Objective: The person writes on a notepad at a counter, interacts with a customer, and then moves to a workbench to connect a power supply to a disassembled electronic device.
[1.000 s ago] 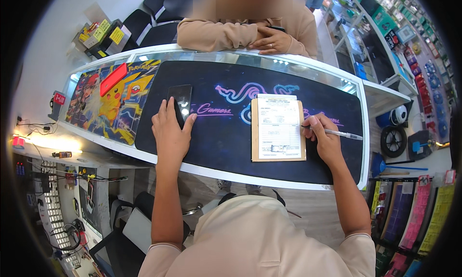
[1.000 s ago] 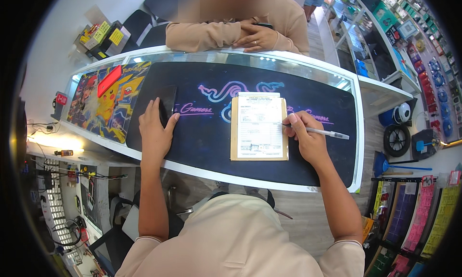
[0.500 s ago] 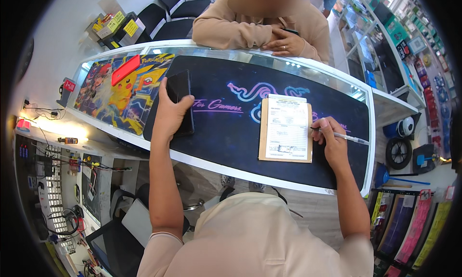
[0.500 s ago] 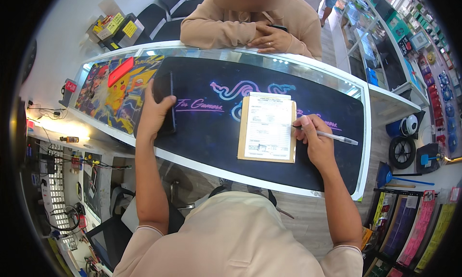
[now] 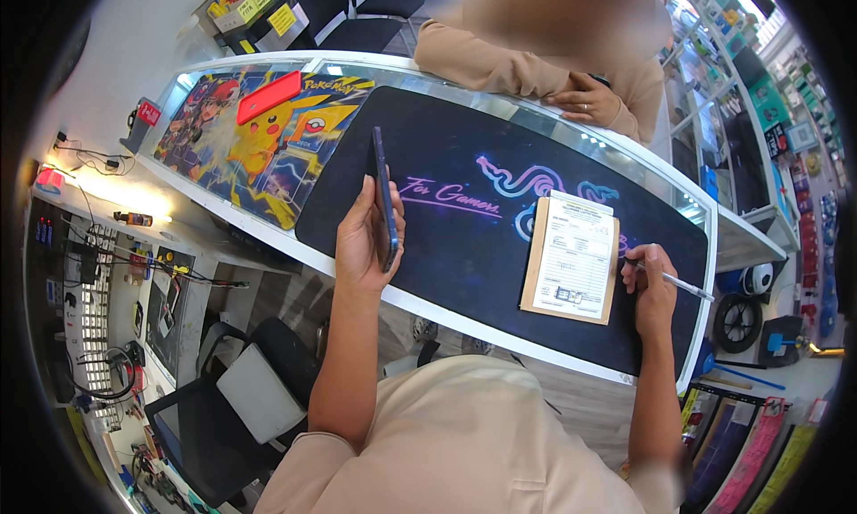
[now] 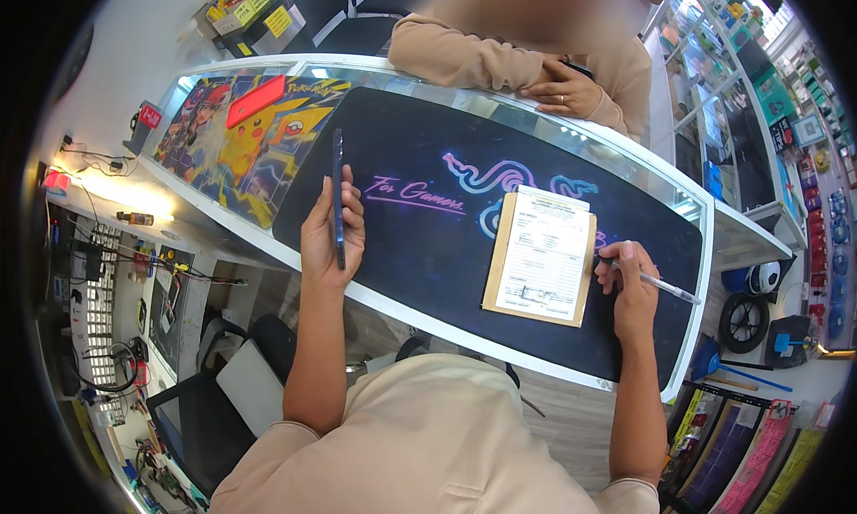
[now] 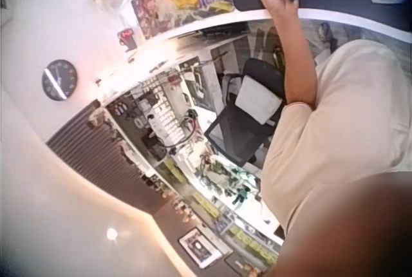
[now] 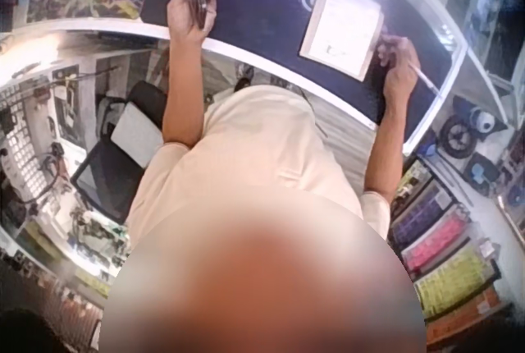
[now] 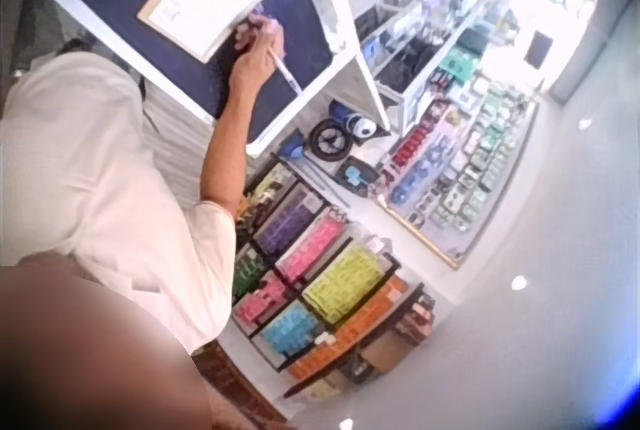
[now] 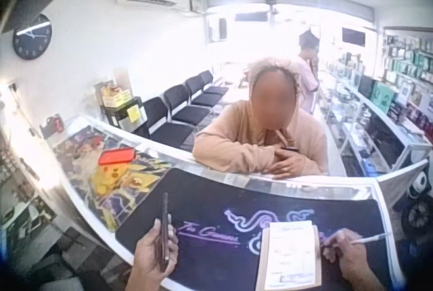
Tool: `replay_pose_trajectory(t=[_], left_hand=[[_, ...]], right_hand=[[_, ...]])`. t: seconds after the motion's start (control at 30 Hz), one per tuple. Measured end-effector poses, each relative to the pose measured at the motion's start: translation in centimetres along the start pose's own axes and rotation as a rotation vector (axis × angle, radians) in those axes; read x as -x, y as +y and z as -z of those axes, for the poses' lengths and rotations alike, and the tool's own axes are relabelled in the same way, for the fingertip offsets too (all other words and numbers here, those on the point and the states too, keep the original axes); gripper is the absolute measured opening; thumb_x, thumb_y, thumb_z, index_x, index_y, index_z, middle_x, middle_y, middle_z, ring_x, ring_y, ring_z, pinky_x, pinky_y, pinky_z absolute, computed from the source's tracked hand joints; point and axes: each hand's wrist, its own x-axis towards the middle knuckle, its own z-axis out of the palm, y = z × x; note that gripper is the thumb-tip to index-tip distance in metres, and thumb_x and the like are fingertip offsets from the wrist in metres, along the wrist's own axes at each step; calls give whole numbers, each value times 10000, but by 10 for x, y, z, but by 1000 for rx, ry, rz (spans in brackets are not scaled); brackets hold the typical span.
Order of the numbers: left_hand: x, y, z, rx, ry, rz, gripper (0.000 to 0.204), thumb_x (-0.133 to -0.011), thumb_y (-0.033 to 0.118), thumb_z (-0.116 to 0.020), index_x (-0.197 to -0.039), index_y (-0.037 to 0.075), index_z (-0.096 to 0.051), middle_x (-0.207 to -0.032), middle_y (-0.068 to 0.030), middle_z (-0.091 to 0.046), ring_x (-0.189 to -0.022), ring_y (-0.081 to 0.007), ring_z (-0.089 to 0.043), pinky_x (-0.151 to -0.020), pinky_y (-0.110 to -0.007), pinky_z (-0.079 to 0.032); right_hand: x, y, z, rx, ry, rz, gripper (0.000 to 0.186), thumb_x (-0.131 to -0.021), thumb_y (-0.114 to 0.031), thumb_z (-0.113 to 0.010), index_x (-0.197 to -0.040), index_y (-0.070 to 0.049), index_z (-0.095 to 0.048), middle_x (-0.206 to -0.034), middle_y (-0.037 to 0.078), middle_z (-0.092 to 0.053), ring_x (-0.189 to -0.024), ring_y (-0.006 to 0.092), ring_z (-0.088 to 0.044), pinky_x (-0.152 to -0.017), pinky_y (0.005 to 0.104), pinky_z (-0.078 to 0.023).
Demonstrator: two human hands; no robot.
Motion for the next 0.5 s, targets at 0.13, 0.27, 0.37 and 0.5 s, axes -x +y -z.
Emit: replay_pose_trajectory(t=[0.13, 0.27, 0.37, 0.5], left_hand=[[0, -1, -2, -182, -4, -27, 285, -1097, 346, -655, -1069, 68, -712, -825, -33, -698, -755, -138, -733, -649, -259, -612], [2, -7, -4, -254, 52, -37, 291, -1107, 361, -627, -1110, 74, -674, -846, -39, -667, -748, -127, -704, -610, -256, -581], [2, -8, -5, -250, 51, -23, 286, -1127, 333, -588, -1178, 58, -644, -864, -38, -634, -723, -129, -663, -576, -250, -540], [1, -7, -4, -269, 11, -19, 257, -1076, 370, -688, -1051, 114, -704, -838, -17, -684, -722, -128, -645, -641, -276, -516]], right_hand=[[-1, 0, 1, 5, 2, -12, 490, -1144, -460, -514, -1014, -26, -700, -784, 42, -668, -691, 92, -581, -622, 244, -442], [-1, 0, 1, -1, 7, -16, 488, -1138, -466, -524, -1014, -28, -699, -786, 43, -667, -689, 91, -579, -621, 245, -441], [-1, 0, 0, -9, 5, -21, 484, -1137, -467, -528, -1014, -30, -700, -787, 43, -667, -689, 90, -579, -620, 247, -440], [-1, 0, 0, -10, 5, -19, 479, -1138, -463, -530, -1014, -33, -701, -787, 42, -666, -689, 89, -578, -618, 244, -436]])
